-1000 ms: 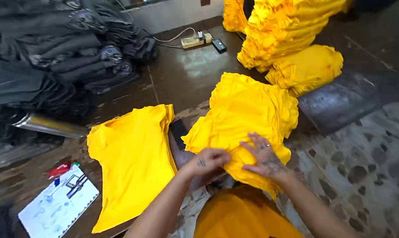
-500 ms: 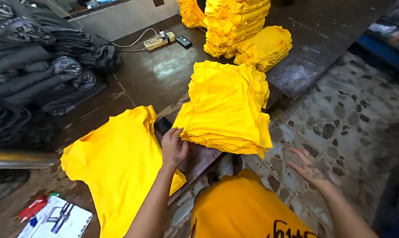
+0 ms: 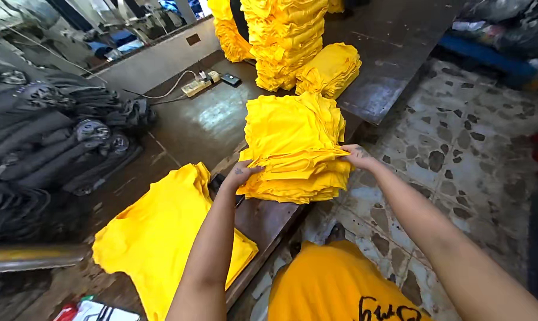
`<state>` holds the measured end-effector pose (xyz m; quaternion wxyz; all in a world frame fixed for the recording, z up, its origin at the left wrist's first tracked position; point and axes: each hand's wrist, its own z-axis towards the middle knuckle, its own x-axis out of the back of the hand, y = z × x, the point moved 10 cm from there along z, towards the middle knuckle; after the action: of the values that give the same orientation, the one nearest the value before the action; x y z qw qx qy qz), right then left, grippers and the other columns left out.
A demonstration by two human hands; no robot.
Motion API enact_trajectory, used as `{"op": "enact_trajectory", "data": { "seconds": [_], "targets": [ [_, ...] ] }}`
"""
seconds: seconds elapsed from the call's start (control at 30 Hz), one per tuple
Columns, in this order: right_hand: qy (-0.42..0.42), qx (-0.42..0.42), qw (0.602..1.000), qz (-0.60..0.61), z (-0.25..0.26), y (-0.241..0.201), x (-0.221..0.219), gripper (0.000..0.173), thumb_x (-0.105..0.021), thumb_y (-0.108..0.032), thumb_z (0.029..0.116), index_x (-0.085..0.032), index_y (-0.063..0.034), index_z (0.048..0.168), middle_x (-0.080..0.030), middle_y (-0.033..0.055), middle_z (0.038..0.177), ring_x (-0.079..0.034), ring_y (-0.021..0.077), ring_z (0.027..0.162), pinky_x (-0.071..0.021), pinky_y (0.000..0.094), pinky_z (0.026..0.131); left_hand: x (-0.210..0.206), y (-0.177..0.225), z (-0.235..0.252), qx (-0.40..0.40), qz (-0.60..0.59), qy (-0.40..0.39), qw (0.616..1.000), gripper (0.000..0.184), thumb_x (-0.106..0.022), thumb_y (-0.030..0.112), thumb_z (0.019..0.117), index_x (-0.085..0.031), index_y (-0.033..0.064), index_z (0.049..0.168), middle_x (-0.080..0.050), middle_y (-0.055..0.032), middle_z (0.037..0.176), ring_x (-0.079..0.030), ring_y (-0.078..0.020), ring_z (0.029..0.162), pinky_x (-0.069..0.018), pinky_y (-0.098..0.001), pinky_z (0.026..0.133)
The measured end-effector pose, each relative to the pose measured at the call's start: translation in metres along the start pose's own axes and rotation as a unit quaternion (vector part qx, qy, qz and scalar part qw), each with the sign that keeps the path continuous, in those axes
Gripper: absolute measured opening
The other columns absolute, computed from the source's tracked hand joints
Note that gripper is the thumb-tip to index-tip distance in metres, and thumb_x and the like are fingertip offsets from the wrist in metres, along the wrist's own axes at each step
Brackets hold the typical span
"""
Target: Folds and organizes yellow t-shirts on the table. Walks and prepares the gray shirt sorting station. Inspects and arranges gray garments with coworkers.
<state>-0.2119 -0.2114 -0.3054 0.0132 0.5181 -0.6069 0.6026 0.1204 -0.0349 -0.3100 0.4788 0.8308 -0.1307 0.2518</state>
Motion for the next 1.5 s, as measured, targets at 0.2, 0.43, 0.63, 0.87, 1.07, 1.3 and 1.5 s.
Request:
{"op": "enact_trajectory", "data": {
  "seconds": [0.2,0.43,0.63,0.87,1.07,1.3,1.5],
  "targets": [
    [-0.045,-0.019,0.997,0.058,0.014,0.01,-0.007,0.022,-0.061,-0.003,0.1005,-0.067,0.0039,0.12,-0.066,0.0234,0.121,-0.062,0.032,0.113,-0.0467,0.0502,0.101,-0.004,-0.003,-0.002,0.018,-0.061,0.0,0.998,0.037,-0.063,0.023,0.1026,-0.062,0.0,0.131,-0.066,-0.0233,0.121,-0.065,-0.0314,0.111,-0.0498,-0.0514,0.099],
    [-0.036,-0.045,0.995,0.078,0.009,0.025,-0.013,0.022,-0.059,0.001,0.0989,-0.067,0.0059,0.119,-0.065,0.0245,0.121,-0.061,0.0305,0.115,-0.0458,0.0483,0.103,-0.007,-0.035,0.002,-0.031,-0.183,0.001,0.983,0.023,-0.053,0.006,0.0989,-0.066,-0.0013,0.116,-0.068,-0.0151,0.105,-0.065,-0.0211,0.094,-0.0536,-0.0433,0.086],
    [0.018,-0.02,0.996,0.082,-0.006,0.028,-0.019,0.02,-0.057,0.001,0.0972,-0.068,0.0044,0.114,-0.068,0.0198,0.111,-0.064,0.0232,0.103,-0.0512,0.044,0.095,-0.01,-0.051,0.003,-0.054,-0.222,0.012,0.973,0.038,-0.042,0.027,0.1062,-0.07,0.0058,0.121,-0.07,-0.0116,0.12,-0.066,-0.0234,0.11,-0.0526,-0.0478,0.096],
    [0.105,0.195,0.964,-0.15,-0.071,-0.006,-0.046,0.037,-0.066,0.006,0.0822,-0.068,0.0097,0.119,-0.066,0.0317,0.124,-0.064,0.0495,0.115,-0.0505,0.0619,0.1,-0.007,-0.079,0.02,-0.09,-0.345,0.068,0.932,0.047,-0.031,0.025,0.1046,-0.072,0.0038,0.112,-0.071,-0.0111,0.119,-0.066,-0.0231,0.113,-0.053,-0.0467,0.099],
    [-0.315,-0.164,0.906,-0.229,-0.106,0.013,-0.079,0.048,-0.066,-0.027,0.1006,-0.059,0.004,0.136,-0.062,0.0324,0.126,-0.061,0.0479,0.117,-0.0429,0.0632,0.105,0.016,-0.112,-0.035,-0.043,-0.487,0.289,0.823,0.035,-0.036,0.02,0.1077,-0.061,-0.0021,0.119,-0.071,-0.0091,0.105,-0.068,-0.0167,0.097,-0.0554,-0.0365,0.09],
    [-0.442,0.162,0.859,-0.201,-0.084,-0.141,-0.162,0.038,-0.061,-0.037,0.1022,-0.071,-0.002,0.115,-0.072,0.0195,0.093,-0.07,0.0358,0.086,-0.0542,0.0571,0.085,-0.008,-0.136,-0.201,0.122,-0.469,0.332,0.81,0.026,-0.042,0.011,0.1073,-0.06,-0.0053,0.116,-0.071,-0.0043,0.091,-0.069,-0.0117,0.082,-0.0581,-0.0304,0.078],
    [-0.46,0.323,0.785,-0.261,-0.088,-0.25,-0.245,0.035,-0.065,-0.032,0.1004,-0.073,0.0005,0.111,-0.073,0.0218,0.096,-0.072,0.0381,0.091,-0.0545,0.0579,0.087,0.055,-0.174,-0.372,0.15,-0.438,0.541,0.702,0.024,-0.046,0.011,0.1068,-0.061,-0.005,0.118,-0.07,-0.0061,0.093,-0.068,-0.012,0.084,-0.0563,-0.0299,0.077]
  ]
}}
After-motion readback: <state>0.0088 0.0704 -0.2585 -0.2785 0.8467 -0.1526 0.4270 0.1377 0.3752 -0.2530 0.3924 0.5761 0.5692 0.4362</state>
